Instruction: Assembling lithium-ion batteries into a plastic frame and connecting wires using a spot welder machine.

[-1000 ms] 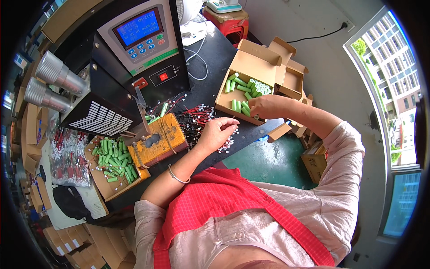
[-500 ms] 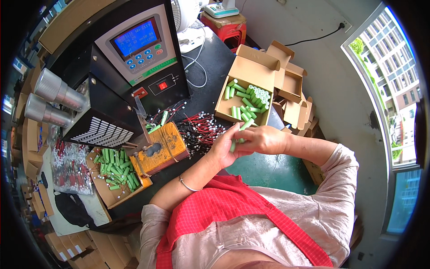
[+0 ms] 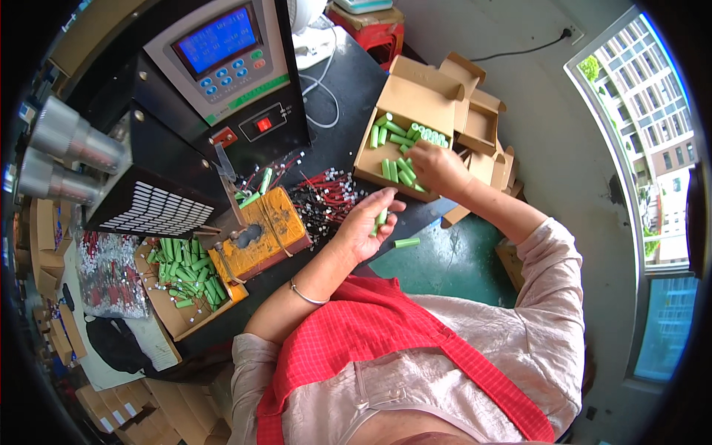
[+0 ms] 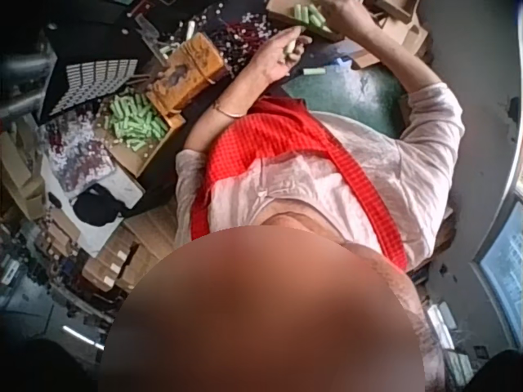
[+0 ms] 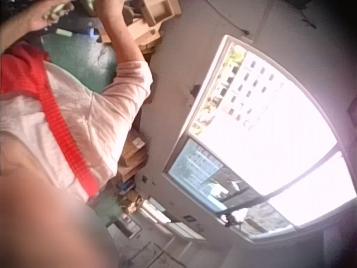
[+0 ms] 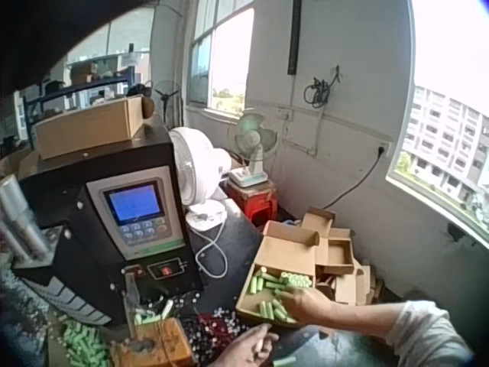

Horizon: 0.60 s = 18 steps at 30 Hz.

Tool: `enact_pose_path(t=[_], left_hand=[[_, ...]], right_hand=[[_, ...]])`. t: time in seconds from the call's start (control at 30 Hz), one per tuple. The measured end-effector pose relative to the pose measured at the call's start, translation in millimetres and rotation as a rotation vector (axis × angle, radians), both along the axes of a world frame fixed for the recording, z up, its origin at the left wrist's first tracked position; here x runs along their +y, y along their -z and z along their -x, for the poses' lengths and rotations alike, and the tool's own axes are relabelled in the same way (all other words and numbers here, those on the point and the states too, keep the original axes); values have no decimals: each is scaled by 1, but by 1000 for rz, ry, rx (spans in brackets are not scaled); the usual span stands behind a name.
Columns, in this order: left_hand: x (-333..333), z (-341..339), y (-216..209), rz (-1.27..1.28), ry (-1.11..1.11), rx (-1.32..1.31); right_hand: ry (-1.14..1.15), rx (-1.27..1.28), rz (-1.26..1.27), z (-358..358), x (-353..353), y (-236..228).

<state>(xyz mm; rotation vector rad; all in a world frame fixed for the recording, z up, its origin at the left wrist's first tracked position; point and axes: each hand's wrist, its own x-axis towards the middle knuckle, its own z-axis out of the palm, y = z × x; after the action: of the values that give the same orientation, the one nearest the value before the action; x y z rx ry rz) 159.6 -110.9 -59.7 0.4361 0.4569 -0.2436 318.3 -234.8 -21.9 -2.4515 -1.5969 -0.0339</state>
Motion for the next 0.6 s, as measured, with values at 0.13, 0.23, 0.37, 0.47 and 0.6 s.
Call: enact_pose_path(t=[0.13, 0.23, 0.37, 0.47, 0.6], left_hand=[[7, 3, -5, 282, -44, -163], [8, 22, -12, 13, -17, -49], [-5, 48, -13, -169, 83, -65], [-18, 71, -8, -325, 193, -174], [-23, 105, 18, -443, 537, -330]], right_hand=[[-375, 365, -253, 51, 5, -54], [-165, 539, -324, 57, -2, -55], [175, 321, -220, 21, -9, -22], [228, 202, 102, 11, 2, 0], [302, 175, 436, 5, 28, 2]])
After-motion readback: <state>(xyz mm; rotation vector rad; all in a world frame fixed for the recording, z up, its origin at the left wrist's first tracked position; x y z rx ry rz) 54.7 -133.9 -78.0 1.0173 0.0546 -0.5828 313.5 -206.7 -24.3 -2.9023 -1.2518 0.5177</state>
